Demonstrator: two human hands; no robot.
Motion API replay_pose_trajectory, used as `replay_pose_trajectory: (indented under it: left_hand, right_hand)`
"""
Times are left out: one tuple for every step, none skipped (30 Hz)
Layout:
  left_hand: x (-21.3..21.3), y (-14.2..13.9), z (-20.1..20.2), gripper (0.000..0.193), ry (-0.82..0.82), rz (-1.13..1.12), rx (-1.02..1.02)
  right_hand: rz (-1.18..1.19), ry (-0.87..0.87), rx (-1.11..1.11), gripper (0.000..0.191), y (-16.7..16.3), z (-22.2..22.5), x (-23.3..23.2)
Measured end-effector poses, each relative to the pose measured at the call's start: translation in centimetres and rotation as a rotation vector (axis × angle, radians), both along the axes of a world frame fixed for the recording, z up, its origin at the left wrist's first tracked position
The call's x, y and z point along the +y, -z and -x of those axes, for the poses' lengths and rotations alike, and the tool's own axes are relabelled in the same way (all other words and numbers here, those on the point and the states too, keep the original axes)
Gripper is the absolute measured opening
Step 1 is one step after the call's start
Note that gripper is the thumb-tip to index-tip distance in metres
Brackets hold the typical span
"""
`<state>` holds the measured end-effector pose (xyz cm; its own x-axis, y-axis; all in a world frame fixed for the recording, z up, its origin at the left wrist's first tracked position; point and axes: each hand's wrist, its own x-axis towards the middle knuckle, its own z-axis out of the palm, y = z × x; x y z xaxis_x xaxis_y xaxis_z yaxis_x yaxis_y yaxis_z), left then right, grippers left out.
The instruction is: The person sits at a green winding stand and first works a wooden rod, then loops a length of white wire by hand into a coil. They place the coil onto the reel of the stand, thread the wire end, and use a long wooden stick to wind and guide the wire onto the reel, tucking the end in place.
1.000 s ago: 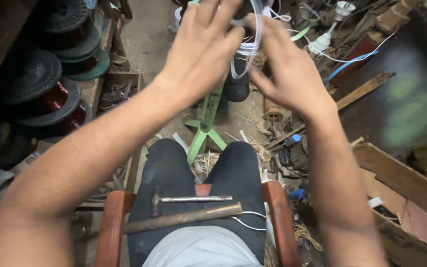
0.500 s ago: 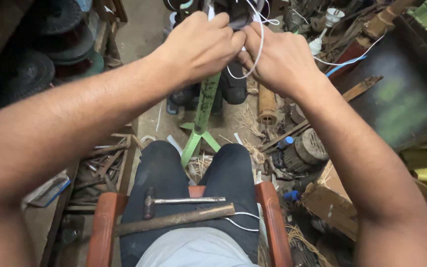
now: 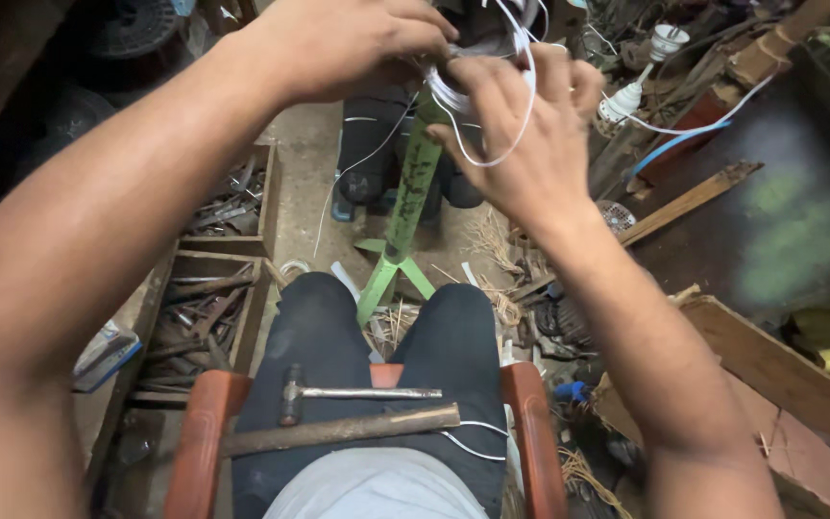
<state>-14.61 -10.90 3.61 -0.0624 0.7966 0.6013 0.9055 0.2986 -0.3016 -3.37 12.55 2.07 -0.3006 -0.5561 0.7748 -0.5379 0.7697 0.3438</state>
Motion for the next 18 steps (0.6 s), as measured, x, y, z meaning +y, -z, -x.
replay_pose_trajectory:
  left_hand:
    - [0.1,0.0,1.0,0.032,0.028,0.051,0.005]
    - [0.6,0.2,2.0,0.032,0.057,0.102,0.012]
    - [0.9,0.4,3.0,0.032,0.086,0.153,0.019]
    - [1.0,0.5,4.0,0.028,0.081,0.172,-0.045]
    - [1.1,0.7,4.9,0.023,0.077,0.19,-0.11]
    - [1.0,1.0,5.5,0.019,0.072,0.206,-0.18]
    - [0.8,1.6,5.7,0.019,0.095,0.173,-0.135]
    - [0.7,2.1,5.9,0.019,0.121,0.144,-0.087]
    - [0.6,2.3,6.0,0.02,0.149,0.117,-0.037]
    - [0.5,2.5,6.1,0.019,0.15,0.109,-0.023]
    - [0.4,2.7,6.2,0.018,0.152,0.099,-0.009]
    - [0.4,2.8,6.2,0.017,0.153,0.085,0.005]
    - [0.4,2.9,6.3,0.019,0.141,0.069,0.054]
    - [0.5,2.9,6.3,0.021,0.124,0.054,0.103]
    - [0.5,2.9,6.4,0.024,0.109,0.044,0.15]
    - [0.6,2.9,6.5,0.025,0.131,0.064,0.087]
    - [0.6,2.9,6.6,0.027,0.153,0.084,0.024]
    - [0.6,2.9,6.9,0.028,0.172,0.102,-0.04]
  right_hand:
    - [-0.01,-0.008,0.042,0.044,0.1,0.4,-0.8]
    - [-0.02,-0.016,0.086,0.041,0.3,0.8,-1.2]
    - [0.0,-0.006,0.055,0.035,0.5,1.4,-1.7]
    - [0.022,0.006,0.024,0.029,0.8,2.1,-2.3]
    - [0.043,0.019,-0.008,0.023,1.1,2.7,-2.6]
    - [0.042,0.035,0.021,0.022,1.4,3.2,-2.8]
    - [0.043,0.047,0.047,0.022,2.0,3.6,-3.2]
    - [0.047,0.063,0.075,0.021,2.4,3.9,-3.4]
    - [0.056,0.049,0.045,0.02,2.5,4.3,-3.2]
    - [0.067,0.036,0.016,0.021,2.6,4.5,-2.8]
    - [0.077,0.024,-0.013,0.023,2.6,4.7,-2.3]
    - [0.092,-0.048,-0.059,0.022,2.6,4.9,-1.6]
    - [0.102,-0.125,-0.105,0.021,2.4,5.0,-0.7]
    - [0.112,-0.207,-0.151,0.02,2.3,5.2,0.0]
    - [0.093,-0.222,-0.159,0.019,2.3,5.5,0.5]
    - [0.077,-0.23,-0.167,0.019,2.4,5.8,1.0]
    - [0.06,-0.238,-0.177,0.018,2.4,6.0,1.6]
    - [0.059,-0.256,-0.208,0.017,2.3,6.2,2.1]
